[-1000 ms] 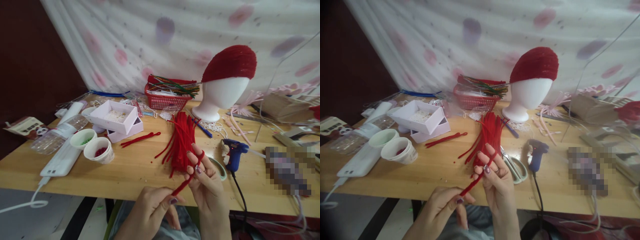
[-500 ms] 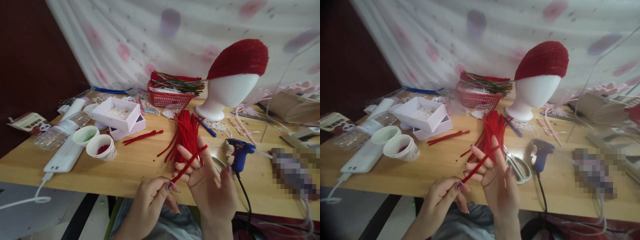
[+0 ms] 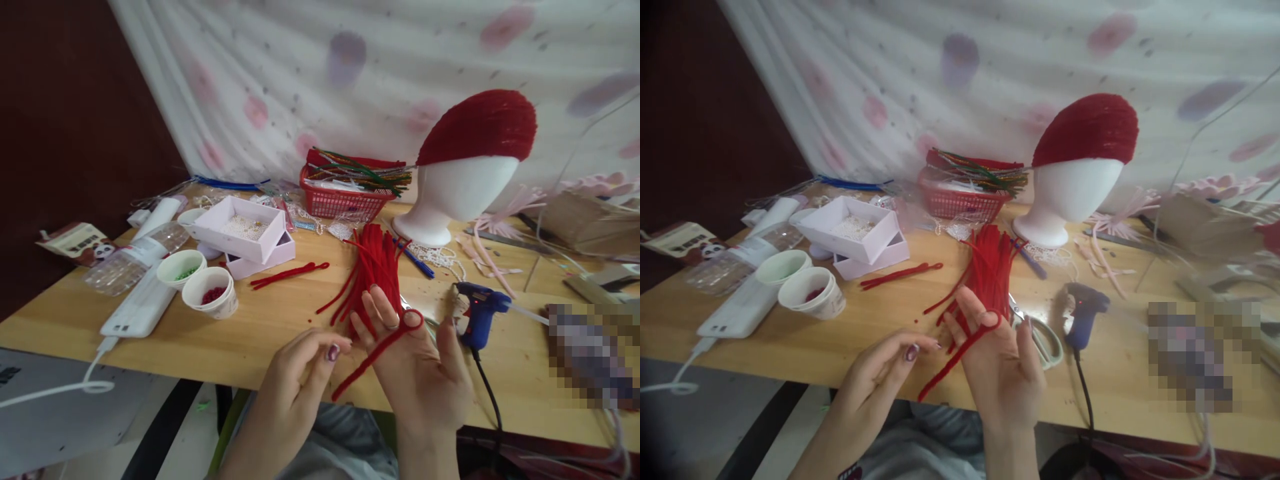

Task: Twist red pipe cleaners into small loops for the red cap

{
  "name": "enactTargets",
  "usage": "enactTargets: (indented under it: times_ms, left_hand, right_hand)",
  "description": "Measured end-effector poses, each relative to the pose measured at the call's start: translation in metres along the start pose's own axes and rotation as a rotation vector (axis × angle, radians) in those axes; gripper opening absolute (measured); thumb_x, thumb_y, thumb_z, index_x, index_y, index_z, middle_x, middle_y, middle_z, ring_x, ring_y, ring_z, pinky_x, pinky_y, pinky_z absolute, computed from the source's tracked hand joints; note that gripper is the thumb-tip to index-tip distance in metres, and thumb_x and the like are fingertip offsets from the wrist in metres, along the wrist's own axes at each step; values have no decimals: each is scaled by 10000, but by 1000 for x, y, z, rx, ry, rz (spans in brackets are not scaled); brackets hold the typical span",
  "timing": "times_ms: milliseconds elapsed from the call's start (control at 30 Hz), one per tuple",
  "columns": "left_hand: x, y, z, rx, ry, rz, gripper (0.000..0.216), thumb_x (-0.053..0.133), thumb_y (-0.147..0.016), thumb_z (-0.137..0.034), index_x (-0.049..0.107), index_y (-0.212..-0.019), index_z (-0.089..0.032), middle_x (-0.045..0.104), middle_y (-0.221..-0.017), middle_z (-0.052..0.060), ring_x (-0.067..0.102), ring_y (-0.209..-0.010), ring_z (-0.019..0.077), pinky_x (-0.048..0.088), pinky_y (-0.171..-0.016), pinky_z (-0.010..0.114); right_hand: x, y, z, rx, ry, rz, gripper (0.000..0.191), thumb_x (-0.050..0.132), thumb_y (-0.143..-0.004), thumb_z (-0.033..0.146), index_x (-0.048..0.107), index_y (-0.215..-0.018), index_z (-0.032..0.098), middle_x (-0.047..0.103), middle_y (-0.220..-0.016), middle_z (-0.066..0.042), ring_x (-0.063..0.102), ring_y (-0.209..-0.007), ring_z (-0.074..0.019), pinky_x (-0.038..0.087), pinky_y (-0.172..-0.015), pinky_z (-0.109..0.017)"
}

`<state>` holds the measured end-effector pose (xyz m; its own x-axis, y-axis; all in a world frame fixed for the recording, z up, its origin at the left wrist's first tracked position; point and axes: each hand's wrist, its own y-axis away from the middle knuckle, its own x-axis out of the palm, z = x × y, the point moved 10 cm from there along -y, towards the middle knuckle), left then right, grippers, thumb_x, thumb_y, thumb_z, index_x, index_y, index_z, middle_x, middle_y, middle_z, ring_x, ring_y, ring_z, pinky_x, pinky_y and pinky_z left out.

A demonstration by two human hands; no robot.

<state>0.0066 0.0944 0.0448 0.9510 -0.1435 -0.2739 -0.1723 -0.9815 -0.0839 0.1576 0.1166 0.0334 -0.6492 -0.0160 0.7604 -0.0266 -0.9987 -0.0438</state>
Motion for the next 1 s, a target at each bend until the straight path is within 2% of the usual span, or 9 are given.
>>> enactTargets:
  times_ms: [100, 300, 467, 533, 667, 733, 833, 933, 1000]
  left_hand:
    - [10, -5, -2, -59, 126, 43, 355, 403, -1007, -387, 720, -981, -229, 750, -1023, 52, 668, -972, 200, 498, -886, 294]
    - [28, -13, 9, -141, 374, 131, 353, 459, -989, -439, 702, -987, -183, 742, -943, 49, 656, -847, 155, 500, -806, 258]
    - [68, 8, 26, -372, 627, 462, 353, 727, -805, -486, 702, -897, -146, 730, -741, 30, 626, -628, 110, 484, -647, 229]
    - [78, 16, 30, -448, 697, 517, 337, 819, -711, -443, 709, -806, -139, 714, -657, 20, 609, -558, 100, 486, -605, 226]
    - [75, 15, 36, -452, 760, 409, 339, 857, -654, -435, 681, -703, -149, 691, -575, 4, 624, -510, 107, 504, -551, 224]
    - [73, 16, 38, -443, 756, 401, 355, 847, -667, -448, 662, -705, -148, 689, -567, 5, 623, -500, 106, 506, -544, 223]
    - [74, 19, 41, -458, 697, 444, 350, 822, -713, -430, 623, -707, -143, 678, -576, 2, 625, -520, 96, 505, -574, 214]
    - [70, 14, 34, -404, 680, 418, 322, 814, -745, -383, 637, -868, -144, 688, -732, 2, 652, -656, 94, 519, -672, 210]
    - [64, 6, 26, -339, 726, 332, 421, 813, -740, -415, 618, -1019, -167, 665, -809, -10, 628, -633, 83, 515, -625, 200]
  right_hand:
    - [1, -2, -9, 69, -65, 10, 515, 378, -940, 615, 773, -805, 314, 746, -1228, -26, 618, -1236, -270, 427, -1078, -519]
    - [-6, -2, -14, 119, -94, -14, 494, 405, -922, 622, 774, -818, 311, 749, -1223, -29, 612, -1244, -276, 498, -998, -511]
    - [-8, -1, -14, 111, -119, -12, 488, 414, -913, 641, 761, -816, 312, 757, -1202, -18, 628, -1217, -222, 519, -977, -420]
    - [-11, 0, -14, 108, -97, -40, 496, 417, -896, 666, 769, -872, 317, 760, -1188, -22, 622, -1220, -240, 510, -984, -432]
    - [-18, 2, -7, 77, -7, -92, 674, 343, -843, 785, 763, -1054, 302, 663, -1358, -37, 563, -1276, -287, 477, -1013, -453]
    - [-17, 1, -2, 58, 14, -75, 731, 305, -828, 817, 778, -1027, 297, 618, -1416, -31, 571, -1259, -282, 505, -972, -421]
    - [-14, -2, 2, 35, 67, -45, 681, 315, -886, 744, 814, -928, 283, 694, -1316, -42, 627, -1175, -267, 553, -879, -377]
    - [-4, -1, 3, -8, 184, 28, 594, 356, -947, 613, 825, -938, 247, 716, -1274, -55, 639, -1144, -253, 552, -893, -347]
    - [8, 3, -8, 35, 276, 127, 597, 359, -949, 604, 818, -989, 225, 676, -1327, -73, 654, -1104, -266, 552, -907, -373]
